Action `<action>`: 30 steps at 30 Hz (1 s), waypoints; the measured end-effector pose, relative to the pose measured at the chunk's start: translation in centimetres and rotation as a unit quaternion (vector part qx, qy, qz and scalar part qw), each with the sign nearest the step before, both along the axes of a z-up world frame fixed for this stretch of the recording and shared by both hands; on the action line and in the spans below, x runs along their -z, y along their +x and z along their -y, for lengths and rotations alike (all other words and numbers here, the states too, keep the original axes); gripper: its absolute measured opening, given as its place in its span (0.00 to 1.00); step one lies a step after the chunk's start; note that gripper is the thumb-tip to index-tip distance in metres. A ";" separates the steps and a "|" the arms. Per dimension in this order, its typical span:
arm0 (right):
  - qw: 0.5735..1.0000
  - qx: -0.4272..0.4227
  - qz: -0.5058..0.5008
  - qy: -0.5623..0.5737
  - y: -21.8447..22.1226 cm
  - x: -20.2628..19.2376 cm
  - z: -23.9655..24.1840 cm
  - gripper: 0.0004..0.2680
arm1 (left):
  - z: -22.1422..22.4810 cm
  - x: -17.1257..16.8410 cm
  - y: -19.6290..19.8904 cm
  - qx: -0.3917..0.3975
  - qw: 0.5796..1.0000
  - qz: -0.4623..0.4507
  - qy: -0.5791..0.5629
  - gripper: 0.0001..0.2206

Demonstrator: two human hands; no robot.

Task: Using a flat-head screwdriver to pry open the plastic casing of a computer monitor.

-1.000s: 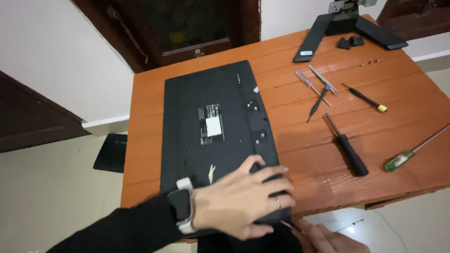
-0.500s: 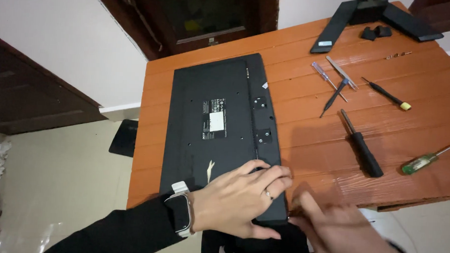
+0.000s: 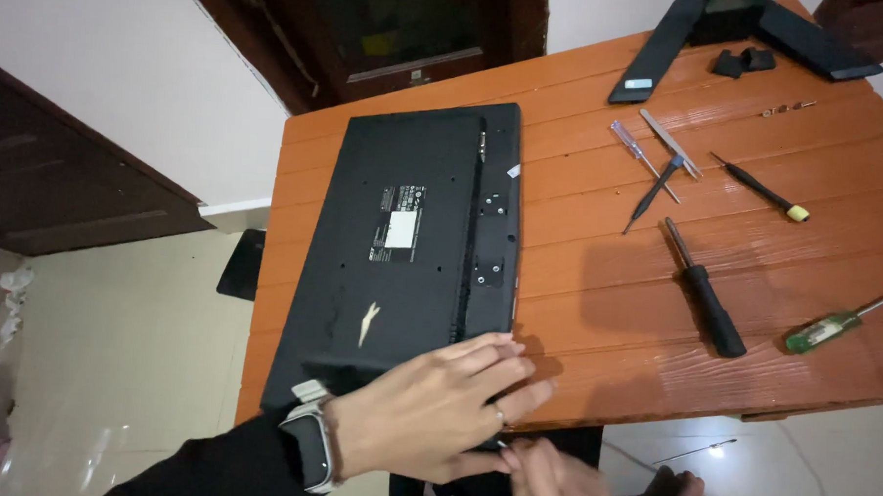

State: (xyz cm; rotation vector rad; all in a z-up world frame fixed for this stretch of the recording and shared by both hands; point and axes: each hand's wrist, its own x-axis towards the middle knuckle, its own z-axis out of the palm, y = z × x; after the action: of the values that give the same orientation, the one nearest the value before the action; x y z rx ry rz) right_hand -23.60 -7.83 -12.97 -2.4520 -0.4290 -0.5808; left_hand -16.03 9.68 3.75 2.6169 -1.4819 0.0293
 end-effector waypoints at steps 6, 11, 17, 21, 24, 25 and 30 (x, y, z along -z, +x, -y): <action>0.991 -0.015 -0.055 0.119 -0.7 -4.4 -1.8 0.07 | -2.1 -1.0 0.5 0.030 0.999 -0.042 -0.007 0.24; 0.964 -0.069 -0.219 0.132 -1.0 -6.6 -0.6 0.15 | -3.0 -2.7 1.4 0.047 0.991 -0.119 0.035 0.44; 0.979 -0.162 -0.020 0.126 1.4 -2.7 2.0 0.15 | -2.7 -2.6 1.1 -0.100 0.986 0.057 0.119 0.59; 0.978 -0.206 0.027 0.021 3.1 -4.6 3.0 0.11 | -3.1 -1.8 0.6 -0.141 0.980 0.044 0.135 0.60; 0.966 -0.235 0.106 0.029 3.6 -4.1 2.6 0.13 | -3.2 -0.9 0.2 -0.147 0.977 0.074 0.136 0.58; 0.965 -0.240 0.101 0.030 3.5 -4.2 2.6 0.13 | -3.2 -0.7 0.1 -0.144 0.980 0.066 0.124 0.57; 0.945 -0.295 0.143 0.011 5.8 -5.6 2.4 0.12 | -3.3 -0.4 0.1 -0.149 0.974 0.099 0.142 0.56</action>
State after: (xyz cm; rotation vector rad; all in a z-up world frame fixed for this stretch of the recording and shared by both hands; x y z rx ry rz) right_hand -17.83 -10.25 -7.37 -2.0617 -1.2101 -0.6664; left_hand -15.90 12.96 4.16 3.1312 -1.2057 0.1209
